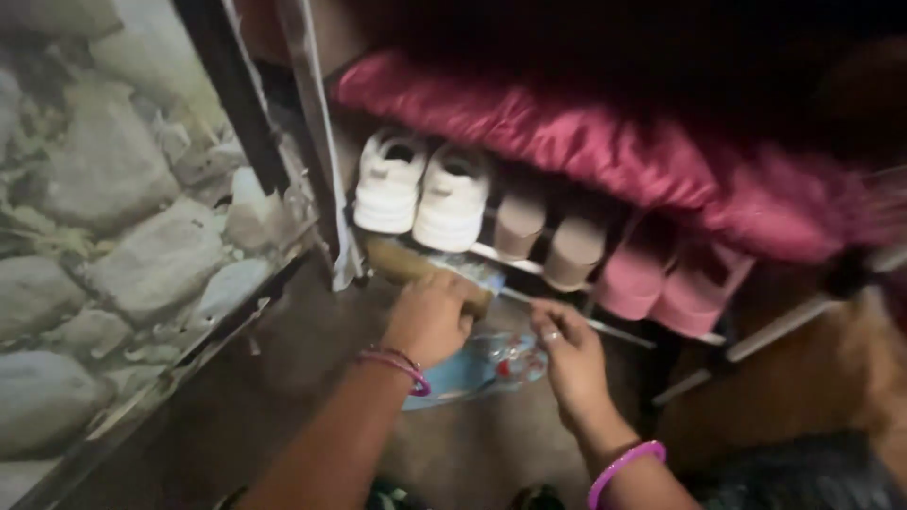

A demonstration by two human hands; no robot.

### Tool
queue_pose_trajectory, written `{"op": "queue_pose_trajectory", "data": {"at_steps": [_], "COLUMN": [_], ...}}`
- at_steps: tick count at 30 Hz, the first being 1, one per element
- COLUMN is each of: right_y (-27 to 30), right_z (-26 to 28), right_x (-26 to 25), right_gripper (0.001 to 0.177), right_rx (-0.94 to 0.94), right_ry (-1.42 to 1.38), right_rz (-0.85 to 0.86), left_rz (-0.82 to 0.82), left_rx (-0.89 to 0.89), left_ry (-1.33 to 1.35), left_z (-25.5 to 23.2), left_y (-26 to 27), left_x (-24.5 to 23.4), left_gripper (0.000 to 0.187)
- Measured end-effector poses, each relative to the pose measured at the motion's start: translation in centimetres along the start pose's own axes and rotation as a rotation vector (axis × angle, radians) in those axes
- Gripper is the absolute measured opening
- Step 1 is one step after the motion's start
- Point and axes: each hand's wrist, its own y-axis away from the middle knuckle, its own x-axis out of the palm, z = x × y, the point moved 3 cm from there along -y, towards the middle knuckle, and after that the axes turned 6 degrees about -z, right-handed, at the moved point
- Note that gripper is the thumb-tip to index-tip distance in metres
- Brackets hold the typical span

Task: Organizing various pairs of shoes and shoeboxes on a tiered storage rack.

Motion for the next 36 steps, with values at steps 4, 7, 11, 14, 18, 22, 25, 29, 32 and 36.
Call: {"op": "queue_pose_trajectory", "data": {"at_steps": [4, 7, 11, 14, 18, 22, 25, 29, 32, 36], "right_y": [4.1, 7.6, 8.6, 8.4, 8.4, 8.5, 8.4, 8.5, 6.7, 0.7], "right_z": [-11.8, -19.2, -20.4, -21.2, -21.2, -20.0, -15.8, -12.2, -14.3, -6.3], "right_x": [2.0, 3.3, 6.0, 6.4, 5.6, 3.6, 1.9, -1.2, -4.0, -3.9], "right_gripper": [0.033, 0.036, 0.04, 0.035, 0.035, 0.037, 0.038, 0.041, 0.044, 0.048], "right_rx": [0.743, 1.127, 1.336, 1.313, 1.251, 1.12, 1.078, 0.991, 0.755, 0.272], "right_ry": [-0.228, -0.376, -0.315, -0.34, -0.379, -0.318, -0.265, -0.066, -0.232, -0.474], "right_rz": [-0.237, -0.353, -0.138, -0.261, -0.18, -0.172, -0.196, -0.266, -0.246, 0.097], "left_rz": [0.379, 0.576, 0.648, 0.689, 0.771, 0.686, 0.594, 0.504, 0.488, 0.378], "left_rx": [-0.475, -0.687, -0.69, -0.834, -0.832, -0.565, -0.503, -0.408, -0.362, -0.157], "left_ry": [0.02, 0.055, -0.054, 0.119, 0.282, 0.276, 0.211, 0.144, 0.114, 0.154], "left_z": [6.7, 10.9, 13.0, 13.2, 15.4, 14.3, 13.4, 9.5, 6.6, 7.4], "left_y": [4.7, 7.6, 9.5, 8.4, 10.3, 9.0, 7.6, 5.2, 2.7, 0.5], "left_x": [8.2, 14.7, 19.6, 19.8, 24.9, 24.2, 20.9, 9.7, 0.9, -8.3], "left_gripper": [0.045, 0.049, 0.045, 0.054, 0.05, 0.042, 0.04, 0.037, 0.036, 0.036]}}
